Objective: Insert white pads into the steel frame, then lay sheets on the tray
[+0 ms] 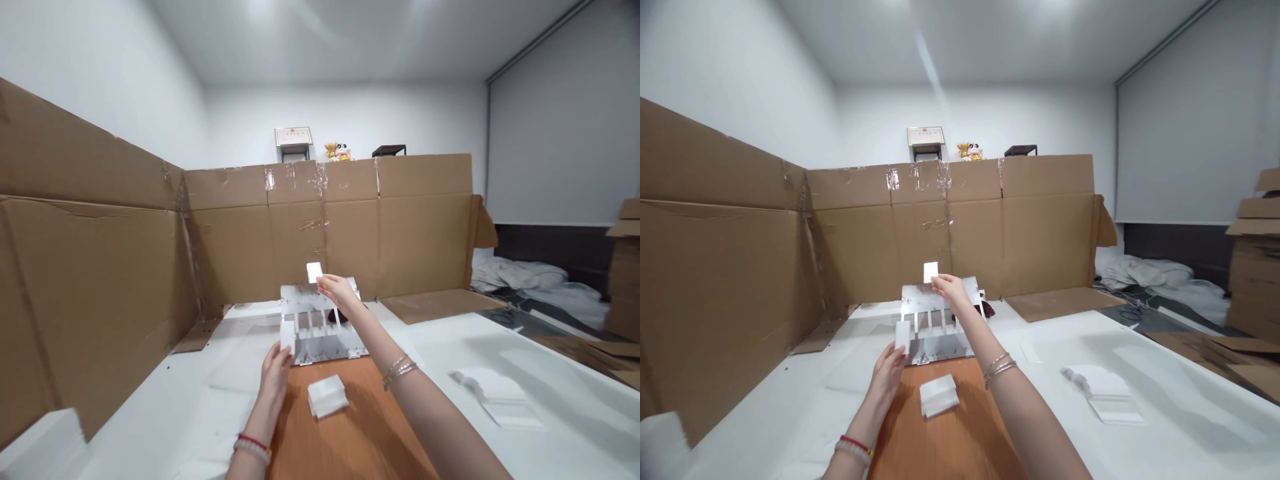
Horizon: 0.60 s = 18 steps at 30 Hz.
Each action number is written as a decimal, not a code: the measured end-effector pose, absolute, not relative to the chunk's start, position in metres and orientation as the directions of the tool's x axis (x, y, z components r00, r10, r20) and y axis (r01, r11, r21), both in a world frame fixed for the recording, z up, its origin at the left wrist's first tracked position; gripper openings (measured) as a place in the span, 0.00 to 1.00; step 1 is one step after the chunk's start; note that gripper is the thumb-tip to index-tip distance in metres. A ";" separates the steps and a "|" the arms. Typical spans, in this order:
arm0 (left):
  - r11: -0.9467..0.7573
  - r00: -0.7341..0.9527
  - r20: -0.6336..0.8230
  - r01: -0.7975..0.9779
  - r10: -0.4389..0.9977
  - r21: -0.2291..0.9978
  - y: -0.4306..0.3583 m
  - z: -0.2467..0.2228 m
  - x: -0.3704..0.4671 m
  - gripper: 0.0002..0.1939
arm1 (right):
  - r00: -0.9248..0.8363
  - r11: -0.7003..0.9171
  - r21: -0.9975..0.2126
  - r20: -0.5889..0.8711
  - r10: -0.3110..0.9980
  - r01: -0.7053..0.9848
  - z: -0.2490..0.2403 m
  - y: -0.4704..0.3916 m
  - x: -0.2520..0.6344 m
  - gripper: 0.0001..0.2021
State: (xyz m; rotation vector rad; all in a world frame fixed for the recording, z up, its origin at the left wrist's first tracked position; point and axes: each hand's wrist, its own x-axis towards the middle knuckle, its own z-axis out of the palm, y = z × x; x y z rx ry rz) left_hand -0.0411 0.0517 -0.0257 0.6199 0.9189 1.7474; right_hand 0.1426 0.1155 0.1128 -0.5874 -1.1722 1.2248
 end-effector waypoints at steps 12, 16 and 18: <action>-0.191 -0.336 -0.005 -0.546 0.942 0.816 0.049 -0.025 -0.041 0.03 | -0.102 0.261 -0.883 0.323 0.941 -0.390 0.110 0.117 0.142 0.08; -0.182 -0.333 -0.013 -0.545 0.943 0.818 0.050 -0.024 -0.041 0.03 | -0.109 0.262 -0.884 0.327 0.939 -0.388 0.109 0.118 0.141 0.09; -0.180 -0.329 -0.012 -0.545 0.944 0.819 0.049 -0.024 -0.041 0.02 | -0.115 0.266 -0.884 0.331 0.936 -0.385 0.108 0.119 0.140 0.09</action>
